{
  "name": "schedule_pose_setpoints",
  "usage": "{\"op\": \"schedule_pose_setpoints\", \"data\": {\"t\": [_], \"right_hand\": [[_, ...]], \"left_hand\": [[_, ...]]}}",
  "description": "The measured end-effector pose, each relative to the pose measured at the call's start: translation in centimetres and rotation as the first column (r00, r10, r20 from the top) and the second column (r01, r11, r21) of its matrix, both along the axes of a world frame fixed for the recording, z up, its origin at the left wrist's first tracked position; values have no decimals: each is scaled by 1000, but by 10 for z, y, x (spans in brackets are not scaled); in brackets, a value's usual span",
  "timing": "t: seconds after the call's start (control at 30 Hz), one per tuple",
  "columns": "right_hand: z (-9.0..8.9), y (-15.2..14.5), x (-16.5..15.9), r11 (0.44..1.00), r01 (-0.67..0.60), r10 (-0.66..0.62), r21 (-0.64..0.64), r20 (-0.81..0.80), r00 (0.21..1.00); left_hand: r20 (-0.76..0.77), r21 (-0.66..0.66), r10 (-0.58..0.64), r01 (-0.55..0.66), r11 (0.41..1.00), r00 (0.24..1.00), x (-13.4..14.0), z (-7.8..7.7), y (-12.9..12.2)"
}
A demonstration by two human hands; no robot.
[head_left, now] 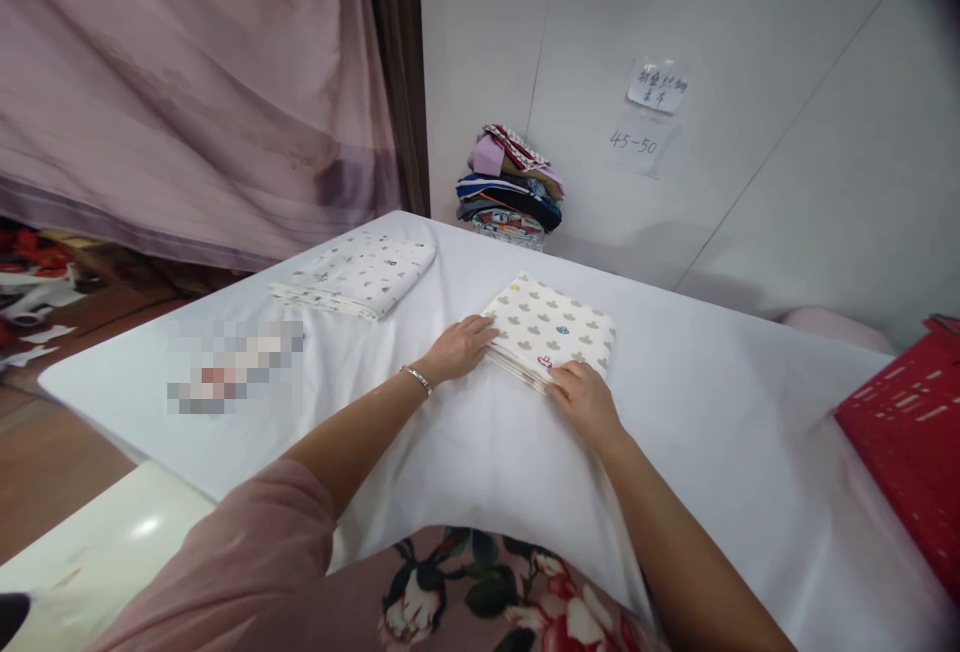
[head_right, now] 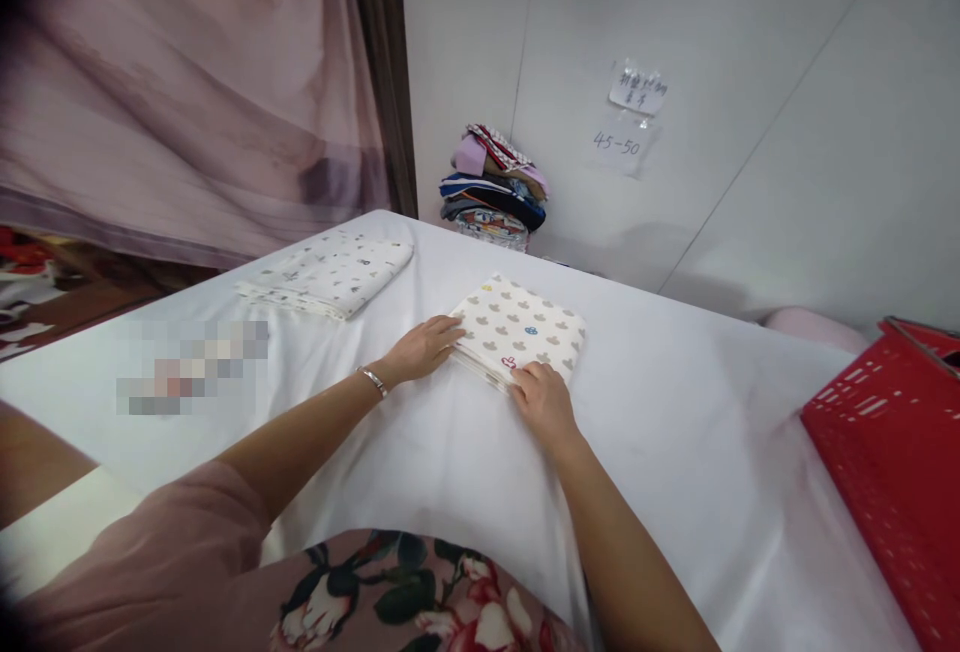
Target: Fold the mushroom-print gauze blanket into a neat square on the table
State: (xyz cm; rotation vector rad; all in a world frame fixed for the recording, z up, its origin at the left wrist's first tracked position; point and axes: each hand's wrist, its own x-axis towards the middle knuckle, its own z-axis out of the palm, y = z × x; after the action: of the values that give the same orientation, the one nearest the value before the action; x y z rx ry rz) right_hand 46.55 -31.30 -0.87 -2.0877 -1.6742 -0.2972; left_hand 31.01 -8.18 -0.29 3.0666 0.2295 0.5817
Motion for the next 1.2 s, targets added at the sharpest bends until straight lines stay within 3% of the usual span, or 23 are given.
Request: {"op": "schedule_pose_setpoints", "data": {"t": [0.57,0.93,1.2], "right_hand": [[-2,0,0,999,28,-26,42,-28,999],[-4,-1,0,993,78,-64,92,-149,987],[-5,-1,2,987,97,-71,129,-196,978]], "left_hand": [[-30,61,-17,19,998,999,7,3,9],[-45,40,0,1,999,999,16,11,8],[-18,-11,-63,63,998,998,9,16,5]]}}
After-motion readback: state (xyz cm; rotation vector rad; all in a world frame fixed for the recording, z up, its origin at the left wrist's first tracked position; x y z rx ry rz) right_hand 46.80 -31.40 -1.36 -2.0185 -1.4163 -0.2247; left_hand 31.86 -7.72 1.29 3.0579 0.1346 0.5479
